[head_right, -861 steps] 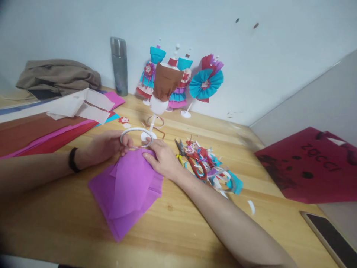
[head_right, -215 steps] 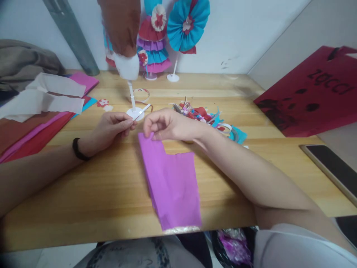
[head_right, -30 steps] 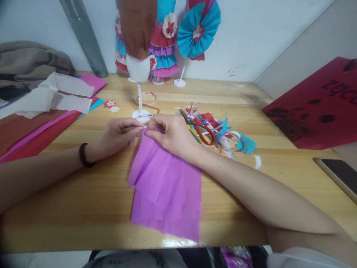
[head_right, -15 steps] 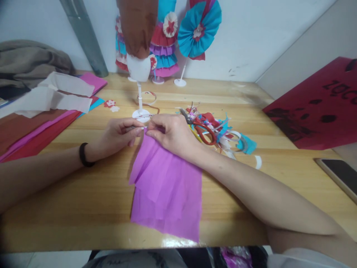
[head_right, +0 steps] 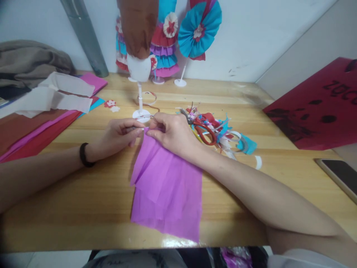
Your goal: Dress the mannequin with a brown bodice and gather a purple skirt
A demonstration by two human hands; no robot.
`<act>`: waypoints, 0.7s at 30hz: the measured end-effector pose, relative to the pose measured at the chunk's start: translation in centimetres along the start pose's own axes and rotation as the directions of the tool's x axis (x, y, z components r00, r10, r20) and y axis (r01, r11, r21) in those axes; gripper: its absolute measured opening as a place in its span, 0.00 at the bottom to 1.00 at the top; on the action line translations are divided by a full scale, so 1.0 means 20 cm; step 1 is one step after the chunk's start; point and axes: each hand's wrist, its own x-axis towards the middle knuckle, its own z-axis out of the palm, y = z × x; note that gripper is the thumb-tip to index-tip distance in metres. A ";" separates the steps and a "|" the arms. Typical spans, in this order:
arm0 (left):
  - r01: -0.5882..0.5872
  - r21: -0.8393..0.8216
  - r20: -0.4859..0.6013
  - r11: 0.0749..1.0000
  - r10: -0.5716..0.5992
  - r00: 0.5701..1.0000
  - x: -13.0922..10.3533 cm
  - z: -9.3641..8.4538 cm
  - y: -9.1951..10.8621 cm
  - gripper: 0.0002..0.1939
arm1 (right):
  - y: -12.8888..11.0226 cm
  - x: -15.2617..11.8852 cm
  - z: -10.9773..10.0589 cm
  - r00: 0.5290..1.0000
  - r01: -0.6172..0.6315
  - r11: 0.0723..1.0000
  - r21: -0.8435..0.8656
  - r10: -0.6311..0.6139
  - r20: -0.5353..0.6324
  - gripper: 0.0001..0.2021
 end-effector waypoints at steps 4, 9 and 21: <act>0.003 -0.039 -0.001 0.999 -0.003 1.000 0.00 -0.01 0.01 0.07 | 0.00 0.00 0.01 1.000 0.012 1.000 0.000 -0.012 0.007 0.08; 0.072 -0.069 0.027 0.995 -0.071 0.997 0.00 -0.01 0.02 0.08 | 0.00 0.00 0.01 0.999 0.046 0.999 -0.009 -0.046 0.008 0.09; 0.115 -0.033 -0.035 0.993 -0.117 0.993 0.00 0.00 0.00 0.10 | -0.01 -0.01 0.04 1.000 0.026 0.999 -0.019 -0.026 0.014 0.11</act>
